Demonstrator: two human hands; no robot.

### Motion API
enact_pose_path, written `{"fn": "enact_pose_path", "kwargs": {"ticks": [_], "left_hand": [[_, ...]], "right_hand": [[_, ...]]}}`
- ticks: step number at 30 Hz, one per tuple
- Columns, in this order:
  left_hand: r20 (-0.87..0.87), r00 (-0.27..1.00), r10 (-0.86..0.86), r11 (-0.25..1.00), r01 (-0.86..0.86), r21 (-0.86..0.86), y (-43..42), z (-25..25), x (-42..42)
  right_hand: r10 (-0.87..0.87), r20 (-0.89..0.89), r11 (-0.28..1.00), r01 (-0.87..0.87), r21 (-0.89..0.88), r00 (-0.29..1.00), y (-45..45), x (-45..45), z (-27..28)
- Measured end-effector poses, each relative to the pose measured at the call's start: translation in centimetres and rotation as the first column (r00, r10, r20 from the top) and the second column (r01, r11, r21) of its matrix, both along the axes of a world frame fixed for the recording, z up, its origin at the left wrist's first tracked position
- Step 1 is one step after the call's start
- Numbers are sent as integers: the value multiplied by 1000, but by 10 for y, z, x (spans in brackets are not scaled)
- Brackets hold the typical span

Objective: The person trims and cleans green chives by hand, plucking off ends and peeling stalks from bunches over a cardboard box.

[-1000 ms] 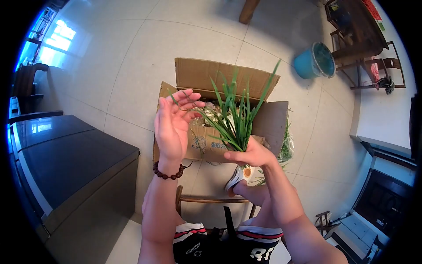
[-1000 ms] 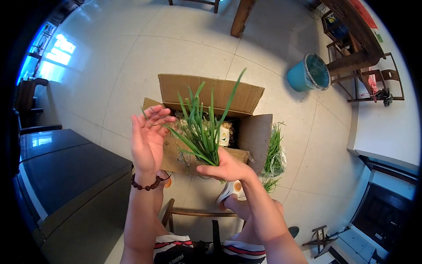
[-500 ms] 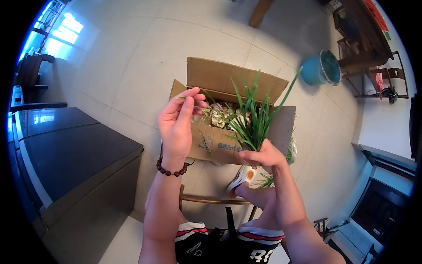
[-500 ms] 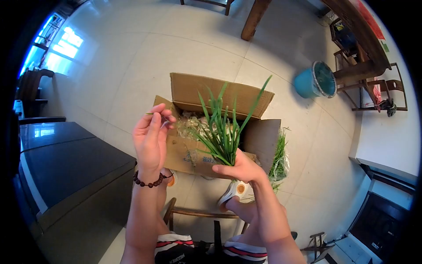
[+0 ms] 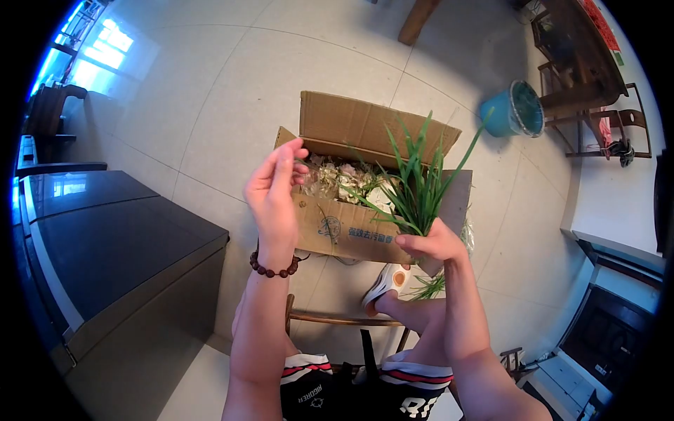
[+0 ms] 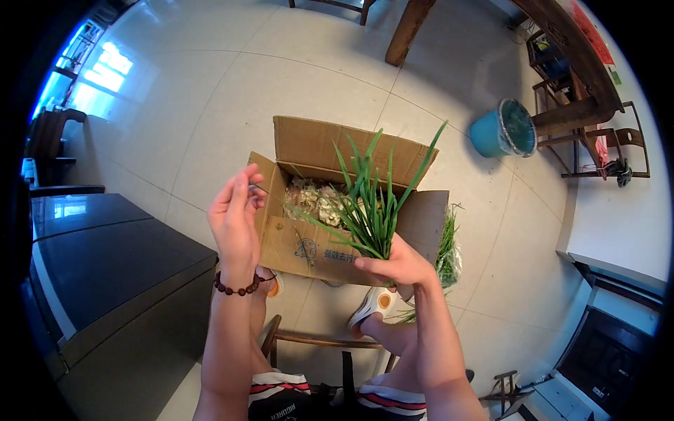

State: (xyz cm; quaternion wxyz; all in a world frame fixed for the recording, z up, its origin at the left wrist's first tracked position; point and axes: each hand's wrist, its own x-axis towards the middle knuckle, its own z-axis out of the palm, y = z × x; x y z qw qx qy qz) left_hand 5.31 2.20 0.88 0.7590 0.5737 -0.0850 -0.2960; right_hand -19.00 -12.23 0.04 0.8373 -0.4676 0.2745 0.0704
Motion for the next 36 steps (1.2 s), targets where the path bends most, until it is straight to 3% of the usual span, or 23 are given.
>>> {"fn": "enact_pose_path", "kwargs": {"ticks": [1, 5, 7, 8, 11, 15, 18, 27, 29, 30, 32, 33, 34, 36], "left_hand": [[-78, 994, 72, 997, -71, 18, 0, 0, 1], [-34, 996, 86, 992, -82, 95, 4, -4, 8], [41, 992, -116, 970, 104, 221, 1, -1, 3], [40, 992, -117, 969, 105, 222, -3, 2, 0], [130, 957, -261, 964, 251, 87, -14, 8, -10], [126, 950, -287, 957, 289, 5, -9, 10, -11], [128, 949, -290, 956, 292, -1, -6, 6, -9], [162, 981, -103, 995, 100, 24, -7, -5, -8], [71, 995, 68, 998, -67, -7, -4, -6, 0], [71, 995, 67, 998, -67, -7, -2, -5, 2], [95, 992, -83, 993, 75, 87, 4, -2, 4], [29, 982, -187, 956, 175, 235, 7, -10, 4], [29, 982, -187, 956, 175, 235, 6, -10, 3], [146, 929, -341, 900, 277, 337, 2, -10, -3]], "right_hand": [[18, 3, 1000, -18, -21, 1000, -1, -1, 0], [38, 20, 997, -37, -66, 999, -1, -1, -2], [52, 32, 996, -49, -74, 998, -1, -2, -2], [58, 36, 996, -55, -74, 998, -1, -2, -2], [125, 3, 983, -123, -139, 992, -2, -2, -1], [122, -69, 989, -127, -72, 990, 2, 0, 3], [119, 18, 979, -114, -170, 993, 2, 2, 0], [99, -7, 985, -99, -141, 995, 1, -2, 3], [85, -32, 989, -88, -118, 996, 2, -3, 6], [85, -32, 989, -88, -118, 996, 0, -5, 5], [84, 5, 988, -82, -133, 996, -5, -8, 4], [84, 6, 988, -82, -133, 996, -5, -8, 5], [36, 21, 994, -34, -105, 999, -5, -6, 10], [-14, 32, 997, 17, -72, 999, -3, -9, 7]]}}
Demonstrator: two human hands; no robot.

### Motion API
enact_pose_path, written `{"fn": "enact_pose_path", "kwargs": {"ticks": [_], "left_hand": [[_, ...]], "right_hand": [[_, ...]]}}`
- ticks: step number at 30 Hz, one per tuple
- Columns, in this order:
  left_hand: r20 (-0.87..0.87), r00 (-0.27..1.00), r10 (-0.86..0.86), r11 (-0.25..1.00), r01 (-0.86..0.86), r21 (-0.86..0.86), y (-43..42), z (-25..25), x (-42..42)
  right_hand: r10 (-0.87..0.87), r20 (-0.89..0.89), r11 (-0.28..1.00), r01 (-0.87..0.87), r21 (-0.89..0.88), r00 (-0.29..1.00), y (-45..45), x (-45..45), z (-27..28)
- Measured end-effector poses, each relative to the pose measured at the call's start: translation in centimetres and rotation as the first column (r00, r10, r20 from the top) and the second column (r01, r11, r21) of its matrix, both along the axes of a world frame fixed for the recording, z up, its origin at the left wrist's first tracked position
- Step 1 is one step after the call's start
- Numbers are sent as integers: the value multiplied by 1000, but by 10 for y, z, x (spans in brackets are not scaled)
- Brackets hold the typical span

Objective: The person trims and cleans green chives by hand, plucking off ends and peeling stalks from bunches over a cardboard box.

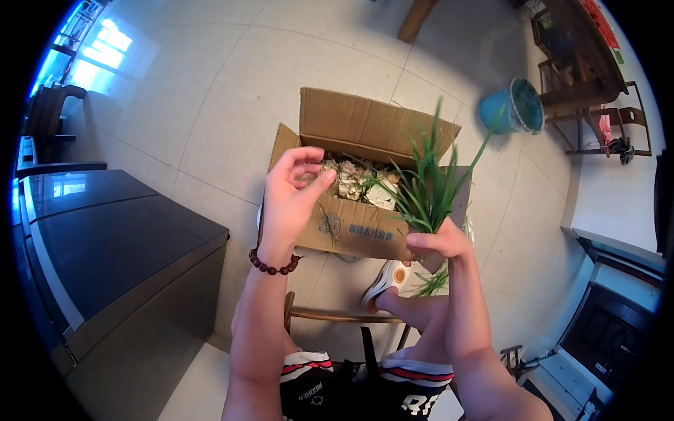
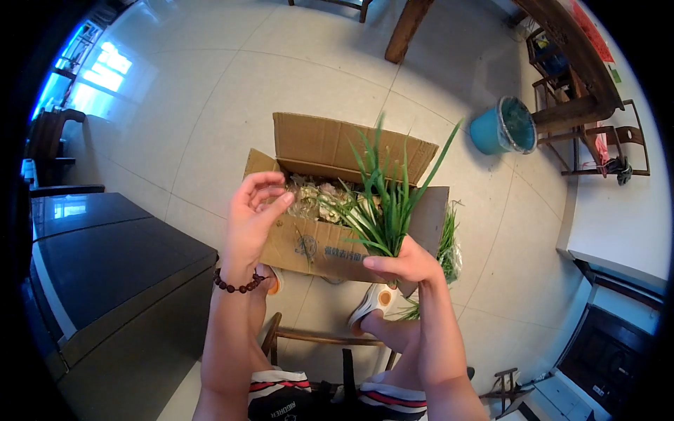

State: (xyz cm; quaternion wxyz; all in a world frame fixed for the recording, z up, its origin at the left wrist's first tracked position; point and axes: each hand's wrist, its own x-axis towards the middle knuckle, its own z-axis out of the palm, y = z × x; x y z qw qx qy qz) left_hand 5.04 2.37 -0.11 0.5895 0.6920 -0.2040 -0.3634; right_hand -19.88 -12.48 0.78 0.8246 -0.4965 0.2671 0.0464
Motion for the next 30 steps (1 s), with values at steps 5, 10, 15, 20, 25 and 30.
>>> {"fn": "enact_pose_path", "kwargs": {"ticks": [5, 10, 15, 20, 25, 30], "left_hand": [[-241, 964, -111, 993, 115, 4, -8, 16, -6], [-468, 867, -170, 982, 107, -159, -3, 9, -1], [-516, 842, -157, 979, 65, -192, -5, 15, -2], [-555, 827, -90, 993, 31, -115, -6, 13, -8], [-651, 746, -142, 981, 15, -195, -5, 9, -6], [-638, 766, -86, 984, -33, -172, -3, 7, -3]], "right_hand": [[-108, 161, 941, 48, 334, 981, -1, -9, -13], [-128, 149, 929, 67, 363, 980, -3, -10, -10], [-116, 153, 935, 56, 350, 981, -5, -11, -9], [-90, 160, 947, 35, 318, 983, -4, -10, -7], [-86, 161, 948, 31, 317, 983, -4, -11, -11], [-80, 142, 960, 38, 277, 987, -5, -11, -9]]}}
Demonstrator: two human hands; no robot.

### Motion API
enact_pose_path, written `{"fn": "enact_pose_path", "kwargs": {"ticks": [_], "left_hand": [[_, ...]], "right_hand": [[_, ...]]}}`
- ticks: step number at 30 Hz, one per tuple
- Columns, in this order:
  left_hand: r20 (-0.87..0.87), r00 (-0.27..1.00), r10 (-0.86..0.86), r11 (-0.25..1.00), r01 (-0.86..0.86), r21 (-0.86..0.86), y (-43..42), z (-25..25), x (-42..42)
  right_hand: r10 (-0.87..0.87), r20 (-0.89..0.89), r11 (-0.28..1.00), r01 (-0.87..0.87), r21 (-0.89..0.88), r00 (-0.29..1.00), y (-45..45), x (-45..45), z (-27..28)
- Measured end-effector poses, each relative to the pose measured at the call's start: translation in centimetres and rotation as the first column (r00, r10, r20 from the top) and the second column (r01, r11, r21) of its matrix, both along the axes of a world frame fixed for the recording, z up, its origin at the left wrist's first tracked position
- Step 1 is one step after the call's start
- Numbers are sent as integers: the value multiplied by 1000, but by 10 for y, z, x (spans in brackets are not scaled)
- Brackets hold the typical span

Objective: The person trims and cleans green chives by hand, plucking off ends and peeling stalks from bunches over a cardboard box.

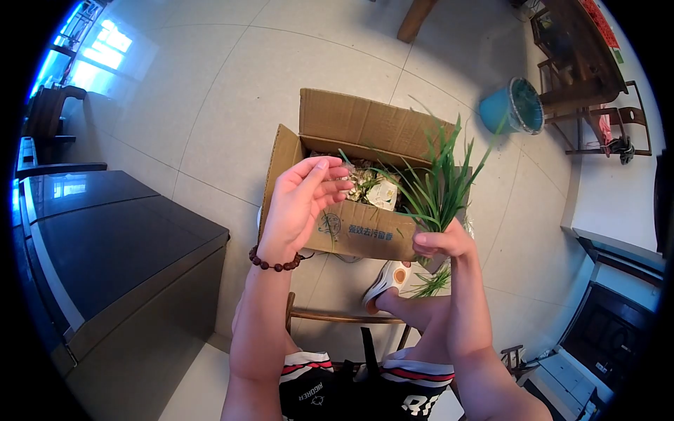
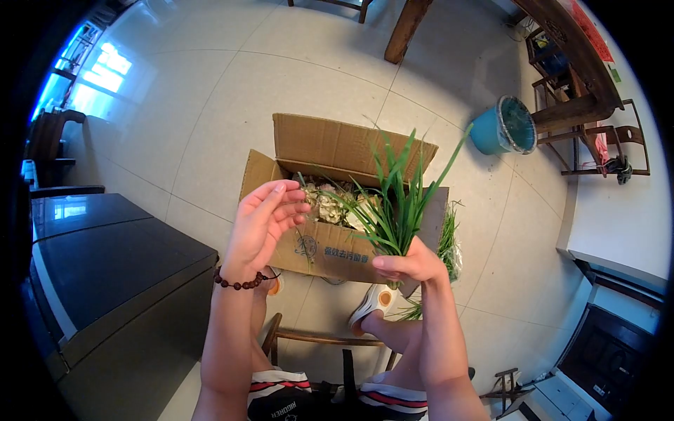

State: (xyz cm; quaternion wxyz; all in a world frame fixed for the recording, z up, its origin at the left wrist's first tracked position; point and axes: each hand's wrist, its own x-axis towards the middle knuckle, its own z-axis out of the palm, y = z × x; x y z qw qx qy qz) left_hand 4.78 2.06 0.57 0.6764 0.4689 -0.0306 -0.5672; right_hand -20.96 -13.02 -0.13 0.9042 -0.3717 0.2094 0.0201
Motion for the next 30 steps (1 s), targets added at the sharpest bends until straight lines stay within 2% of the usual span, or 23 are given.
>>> {"fn": "enact_pose_path", "kwargs": {"ticks": [4, 8, 10, 11, 13, 20, 23, 25, 30], "left_hand": [[76, 995, 63, 996, -67, 50, 1, -4, 3], [21, 999, 36, 998, -38, 50, 0, 1, 1], [187, 982, 16, 990, -42, 133, -4, 0, -5], [187, 982, 16, 990, -42, 134, -4, 1, -5], [7, 1000, -13, 998, 12, 64, -4, 4, -5], [-23, 998, -61, 998, 61, -22, -3, 1, -3], [19, 998, -52, 999, 52, 11, -3, -1, -4], [197, 976, -94, 988, 68, 136, -4, -4, -6], [320, 940, -121, 976, 54, 211, -6, -4, -8]], "right_hand": [[-1, 0, 1000, 1, 8, 1000, 0, -1, -1], [27, -33, 997, -30, -67, 999, -1, 0, 4], [33, -37, 997, -35, -65, 999, 0, 2, 8], [38, -40, 997, -41, -63, 998, 0, 3, 9], [44, -38, 998, -46, -42, 998, 0, 2, 5], [36, -66, 998, -40, -58, 997, -2, 0, 4], [15, -56, 999, -18, -48, 998, -2, 0, 7], [13, -45, 999, -15, -41, 999, -3, -2, 6], [14, -17, 1000, -15, -25, 1000, -5, -5, 6]]}}
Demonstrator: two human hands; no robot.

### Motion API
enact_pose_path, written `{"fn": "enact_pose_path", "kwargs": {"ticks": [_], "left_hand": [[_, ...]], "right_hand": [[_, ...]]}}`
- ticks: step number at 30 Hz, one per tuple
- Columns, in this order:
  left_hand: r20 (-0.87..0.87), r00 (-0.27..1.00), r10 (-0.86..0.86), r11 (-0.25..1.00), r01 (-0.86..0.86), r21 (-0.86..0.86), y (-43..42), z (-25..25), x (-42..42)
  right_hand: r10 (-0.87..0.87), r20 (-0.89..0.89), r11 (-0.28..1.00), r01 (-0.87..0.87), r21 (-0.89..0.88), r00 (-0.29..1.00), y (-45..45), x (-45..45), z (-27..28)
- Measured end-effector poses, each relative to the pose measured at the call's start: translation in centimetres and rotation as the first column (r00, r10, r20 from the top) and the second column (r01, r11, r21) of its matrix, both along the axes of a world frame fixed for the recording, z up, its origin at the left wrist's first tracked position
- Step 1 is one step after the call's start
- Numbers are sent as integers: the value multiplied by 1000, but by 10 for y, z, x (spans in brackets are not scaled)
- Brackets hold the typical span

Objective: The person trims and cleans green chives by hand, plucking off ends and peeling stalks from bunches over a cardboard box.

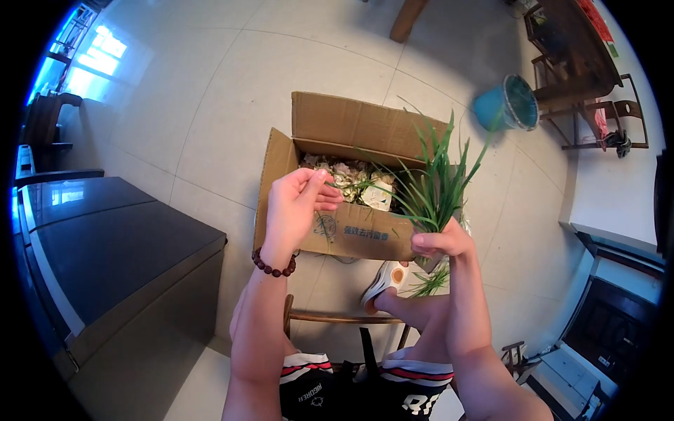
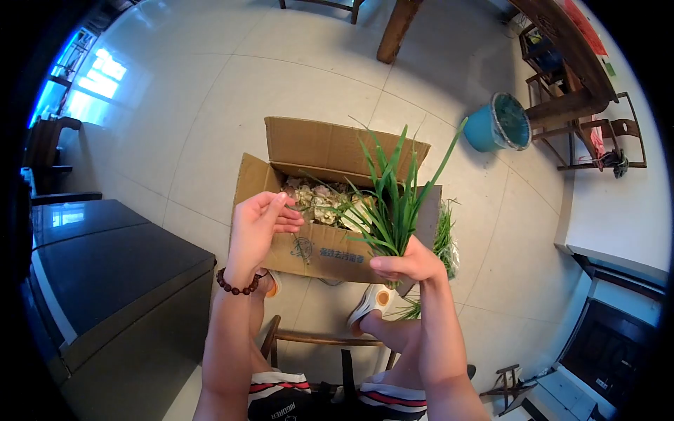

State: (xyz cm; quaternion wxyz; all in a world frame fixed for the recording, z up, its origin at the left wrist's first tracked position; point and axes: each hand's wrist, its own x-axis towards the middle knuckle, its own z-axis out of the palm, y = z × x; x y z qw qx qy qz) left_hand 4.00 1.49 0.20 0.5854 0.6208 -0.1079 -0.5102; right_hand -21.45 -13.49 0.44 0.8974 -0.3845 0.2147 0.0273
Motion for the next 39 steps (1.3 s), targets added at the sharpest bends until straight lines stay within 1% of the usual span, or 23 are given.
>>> {"fn": "enact_pose_path", "kwargs": {"ticks": [6, 8, 11, 13, 14, 16, 18, 20, 21, 22, 23, 24, 25, 26, 27, 28, 29, 31, 32, 34, 35, 37, 39], "left_hand": [[190, 981, 43, 997, -53, 47, 3, -15, 7], [231, 971, 66, 993, -87, 80, 3, -18, 8], [259, 963, 78, 988, -110, 112, 2, -21, 9], [312, 924, 220, 963, -257, 83, 3, -23, 16], [312, 924, 220, 963, -257, 82, 3, -21, 15], [398, 915, 59, 970, -146, 192, 2, -12, 13], [389, 920, 39, 979, -114, 170, -9, -2, -1], [379, 925, 18, 984, -83, 156, -11, -3, -5], [356, 934, -16, 982, -52, 181, -12, -9, -2], [333, 942, -48, 979, -22, 204, -13, -14, 0], [333, 942, -48, 979, -23, 204, -12, -19, -2], [476, 879, 7, 995, -52, 81, -13, -24, -5], [600, 796, 77, 997, -62, -45, -14, -23, -9], [598, 798, 75, 997, -63, -42, -15, -21, -11], [524, 842, 125, 992, -114, -53, -16, -17, -12], [446, 877, 176, 984, -166, -61, -18, -11, -13], [446, 878, 175, 984, -167, -59, -19, -5, -13], [311, 908, 279, 950, -215, -224, -19, 2, -14], [311, 909, 279, 951, -215, -223, -19, 1, -16], [479, 831, 282, 926, -105, -363, -19, -1, -18], [478, 832, 281, 926, -105, -361, -18, -1, -18], [578, 794, 187, 930, 47, -365, -15, 1, -19], [566, 812, 140, 935, 81, -347, -12, 6, -19]], "right_hand": [[-8, 69, 1000, 8, 3, 998, -3, -3, 4], [72, -63, 990, -79, -119, 995, -5, -4, 9], [121, -122, 969, -144, -201, 985, -6, -11, 2], [123, -125, 960, -150, -237, 984, -6, -16, 4], [125, -128, 950, -156, -271, 984, -6, -16, 6], [142, -164, 949, -182, -258, 976, -2, -6, 12], [151, -203, 950, -199, -242, 967, 2, 8, 12], [202, -120, 916, -231, -328, 972, 5, 18, 0], [268, -141, 904, -300, -306, 953, 5, 14, -12], [269, -142, 903, -300, -306, 953, 5, 15, -13], [288, -153, 868, -325, -375, 945, 6, 16, -14], [306, -167, 828, -348, -440, 937, 5, 17, -15], [306, -168, 828, -350, -439, 937, 5, 17, -16], [299, -228, 818, -372, -438, 926, 4, 15, -19], [291, -286, 808, -394, -438, 913, 5, 14, -20], [292, -286, 808, -395, -436, 913, 5, 15, -20], [290, -284, 808, -393, -439, 914, 6, 15, -21], [288, -283, 807, -391, -442, 915, 7, 16, -21], [288, -274, 794, -389, -467, 917, 7, 17, -22], [288, -265, 781, -386, -490, 920, 8, 19, -22], [267, -263, 765, -370, -527, 927, 9, 21, -20], [246, -260, 747, -353, -563, 934, 8, 21, -23], [301, -271, 630, -404, -663, 914, 4, 18, -34]]}}
